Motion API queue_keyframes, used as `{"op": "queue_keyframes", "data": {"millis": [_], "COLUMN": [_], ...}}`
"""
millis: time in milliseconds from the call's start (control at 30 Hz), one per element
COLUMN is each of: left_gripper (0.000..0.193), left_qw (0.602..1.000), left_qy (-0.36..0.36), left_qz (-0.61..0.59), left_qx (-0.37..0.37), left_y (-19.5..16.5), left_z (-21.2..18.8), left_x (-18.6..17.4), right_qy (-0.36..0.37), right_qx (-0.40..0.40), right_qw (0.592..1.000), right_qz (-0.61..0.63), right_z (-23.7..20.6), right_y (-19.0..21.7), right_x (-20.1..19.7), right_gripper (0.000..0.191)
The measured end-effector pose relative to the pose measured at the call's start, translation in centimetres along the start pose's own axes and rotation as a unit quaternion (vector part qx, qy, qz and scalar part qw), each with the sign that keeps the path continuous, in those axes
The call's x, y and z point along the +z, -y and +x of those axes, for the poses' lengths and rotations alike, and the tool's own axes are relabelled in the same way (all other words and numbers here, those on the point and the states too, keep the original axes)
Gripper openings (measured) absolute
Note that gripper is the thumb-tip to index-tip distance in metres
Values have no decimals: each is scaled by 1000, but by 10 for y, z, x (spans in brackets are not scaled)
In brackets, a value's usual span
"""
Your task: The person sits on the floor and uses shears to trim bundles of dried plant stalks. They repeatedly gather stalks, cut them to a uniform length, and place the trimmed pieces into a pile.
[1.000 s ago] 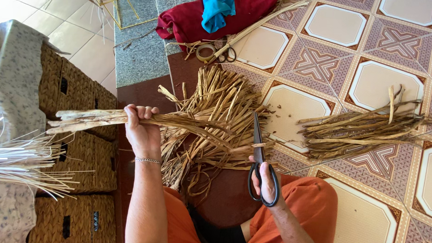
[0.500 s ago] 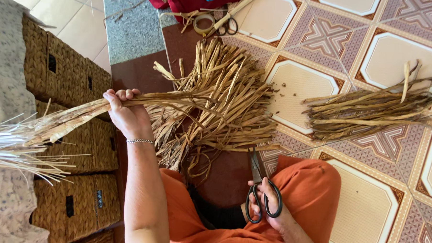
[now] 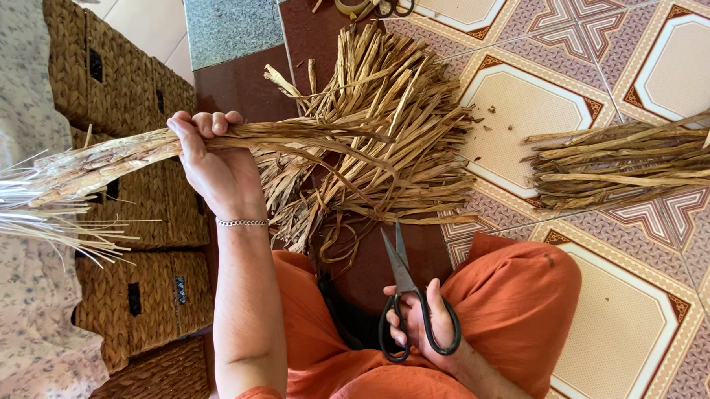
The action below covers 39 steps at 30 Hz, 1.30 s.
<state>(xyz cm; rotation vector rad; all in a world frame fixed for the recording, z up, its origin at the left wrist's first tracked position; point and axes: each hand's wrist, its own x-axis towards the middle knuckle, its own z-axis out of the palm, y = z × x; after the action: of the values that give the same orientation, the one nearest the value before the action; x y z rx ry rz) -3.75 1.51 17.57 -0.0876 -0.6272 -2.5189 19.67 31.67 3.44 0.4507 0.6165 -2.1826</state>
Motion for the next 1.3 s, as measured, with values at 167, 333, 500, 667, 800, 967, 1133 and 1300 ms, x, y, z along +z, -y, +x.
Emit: {"op": "queue_keyframes", "data": {"millis": [167, 333, 500, 667, 800, 967, 1133, 1300], "left_gripper": [22, 25, 27, 26, 25, 26, 25, 28], "left_qw": [1000, 1000, 999, 997, 996, 992, 986, 980], "left_qy": [14, 6, -26, -29, -37, -54, -57, -20], "left_qz": [-1, -12, -36, -62, -76, -99, -141, -179], "left_qx": [-6, -4, -4, -22, -36, -52, -67, -89], "left_y": [-6, -12, -17, -16, -14, -16, -19, -23], "left_z": [-12, -15, -9, -7, -10, -12, -5, 8], "left_x": [10, 14, 12, 8, 10, 11, 3, -13], "right_qy": [-4, -47, -125, -70, -4, -40, -47, -81], "right_qx": [-62, -96, -119, -162, -207, -238, -252, -112], "right_qw": [998, 992, 979, 976, 968, 963, 956, 984], "right_qz": [-15, -73, -111, -130, -139, -117, -143, -112], "right_z": [27, 41, 28, 20, 31, 42, 37, 18], "right_y": [-1, -4, -19, -14, 4, 25, 26, -1], "right_x": [-12, -39, -52, -52, -51, -54, -62, -75], "right_gripper": [93, 80, 74, 78, 83, 87, 88, 88]}}
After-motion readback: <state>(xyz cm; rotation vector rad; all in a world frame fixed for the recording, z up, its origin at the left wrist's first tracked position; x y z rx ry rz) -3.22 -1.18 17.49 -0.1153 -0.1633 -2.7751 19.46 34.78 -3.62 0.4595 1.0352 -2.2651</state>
